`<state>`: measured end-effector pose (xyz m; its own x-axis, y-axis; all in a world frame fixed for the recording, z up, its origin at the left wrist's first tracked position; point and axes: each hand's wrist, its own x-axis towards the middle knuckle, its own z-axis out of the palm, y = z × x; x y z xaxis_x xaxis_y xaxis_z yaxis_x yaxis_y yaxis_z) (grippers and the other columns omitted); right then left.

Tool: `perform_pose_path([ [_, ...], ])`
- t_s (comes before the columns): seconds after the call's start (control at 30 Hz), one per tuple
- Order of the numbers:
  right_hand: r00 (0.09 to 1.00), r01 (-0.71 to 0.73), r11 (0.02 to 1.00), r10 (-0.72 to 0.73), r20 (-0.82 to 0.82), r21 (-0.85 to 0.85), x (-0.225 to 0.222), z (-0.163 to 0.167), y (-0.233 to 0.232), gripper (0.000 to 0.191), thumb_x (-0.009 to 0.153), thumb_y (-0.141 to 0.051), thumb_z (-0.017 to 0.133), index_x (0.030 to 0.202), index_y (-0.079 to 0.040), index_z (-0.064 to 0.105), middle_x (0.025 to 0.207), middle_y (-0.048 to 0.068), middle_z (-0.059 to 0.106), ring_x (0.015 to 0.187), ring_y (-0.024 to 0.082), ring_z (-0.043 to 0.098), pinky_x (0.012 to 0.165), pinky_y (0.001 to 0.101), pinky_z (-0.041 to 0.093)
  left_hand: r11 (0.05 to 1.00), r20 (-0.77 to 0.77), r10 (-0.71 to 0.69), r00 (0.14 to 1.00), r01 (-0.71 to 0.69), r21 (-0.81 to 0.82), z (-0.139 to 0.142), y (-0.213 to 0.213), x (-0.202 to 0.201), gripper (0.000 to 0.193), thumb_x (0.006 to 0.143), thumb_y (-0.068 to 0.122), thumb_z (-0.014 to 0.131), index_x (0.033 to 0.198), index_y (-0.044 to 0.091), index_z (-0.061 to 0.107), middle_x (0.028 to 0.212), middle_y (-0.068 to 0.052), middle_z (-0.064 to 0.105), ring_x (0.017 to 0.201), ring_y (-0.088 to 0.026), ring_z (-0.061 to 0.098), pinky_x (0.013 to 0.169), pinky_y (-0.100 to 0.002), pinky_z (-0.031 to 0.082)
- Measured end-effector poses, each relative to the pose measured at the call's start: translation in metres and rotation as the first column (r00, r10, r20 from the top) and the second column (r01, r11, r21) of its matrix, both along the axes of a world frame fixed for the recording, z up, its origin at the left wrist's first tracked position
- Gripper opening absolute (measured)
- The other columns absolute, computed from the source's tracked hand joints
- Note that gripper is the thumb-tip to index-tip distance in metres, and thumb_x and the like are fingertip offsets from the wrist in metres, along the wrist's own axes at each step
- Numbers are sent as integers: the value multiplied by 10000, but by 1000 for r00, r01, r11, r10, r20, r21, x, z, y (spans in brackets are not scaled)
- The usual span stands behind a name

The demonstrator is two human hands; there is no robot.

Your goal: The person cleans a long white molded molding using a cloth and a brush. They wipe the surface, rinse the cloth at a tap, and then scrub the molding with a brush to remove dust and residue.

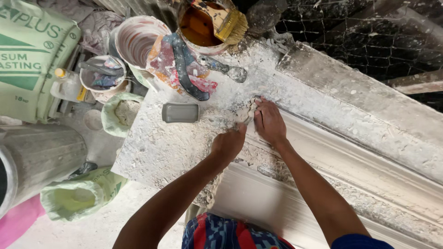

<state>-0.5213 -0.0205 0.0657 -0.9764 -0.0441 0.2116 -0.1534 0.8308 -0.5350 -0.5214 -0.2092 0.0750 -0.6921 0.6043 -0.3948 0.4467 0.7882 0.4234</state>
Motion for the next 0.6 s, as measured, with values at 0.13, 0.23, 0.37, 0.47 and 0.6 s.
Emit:
perform_pose_path([
  [0.13, 1000, -7, 1000, 7, 22, 26, 0, -4, 0, 97, 1047, -123, 550, 1044, -28, 569, 1293, 178, 667, 1362, 387, 529, 1196, 534, 360, 998, 110, 34, 993, -38, 40, 10, 7, -8, 222, 1035, 111, 466, 1231, 9, 459, 888, -227, 757, 788, -374, 753, 642, -492, 620],
  [0.23, 1000, -11, 1000, 11, 19, 28, 0, -5, 1, 103, 1045, -121, 553, 1059, -20, 557, 1266, 183, 664, 1361, 390, 536, 1193, 539, 369, 996, 191, 52, 980, -64, 59, 18, 12, -14, 220, 1013, 94, 464, 1208, -8, 465, 912, -259, 746, 830, -404, 744, 693, -517, 605],
  [0.37, 1000, -18, 1000, 19, -25, 23, -1, -6, 1, 97, 1037, -110, 557, 1079, -23, 565, 1256, 182, 668, 1342, 394, 550, 1176, 537, 387, 988, 267, 114, 957, -137, 69, 33, 24, -26, 230, 996, 87, 452, 1191, -35, 462, 945, -303, 724, 895, -433, 736, 781, -538, 580],
  [0.47, 999, -19, 999, 21, -41, 41, -2, -4, 1, 85, 1041, -106, 558, 1064, -24, 560, 1250, 175, 675, 1341, 394, 557, 1174, 531, 395, 971, 422, 187, 887, -232, 58, 40, 25, -43, 292, 970, 37, 427, 1244, -62, 406, 996, -343, 679, 904, -439, 743, 794, -533, 603],
  [0.6, 999, -16, 998, 19, -48, 58, -3, 0, -1, 94, 1042, -117, 555, 1060, -27, 579, 1257, 174, 679, 1332, 384, 562, 1168, 528, 395, 977, 539, 152, 829, -207, 42, 28, 3, -54, 396, 963, -4, 379, 1346, -69, 298, 980, -367, 692, 843, -453, 768, 728, -542, 625],
])
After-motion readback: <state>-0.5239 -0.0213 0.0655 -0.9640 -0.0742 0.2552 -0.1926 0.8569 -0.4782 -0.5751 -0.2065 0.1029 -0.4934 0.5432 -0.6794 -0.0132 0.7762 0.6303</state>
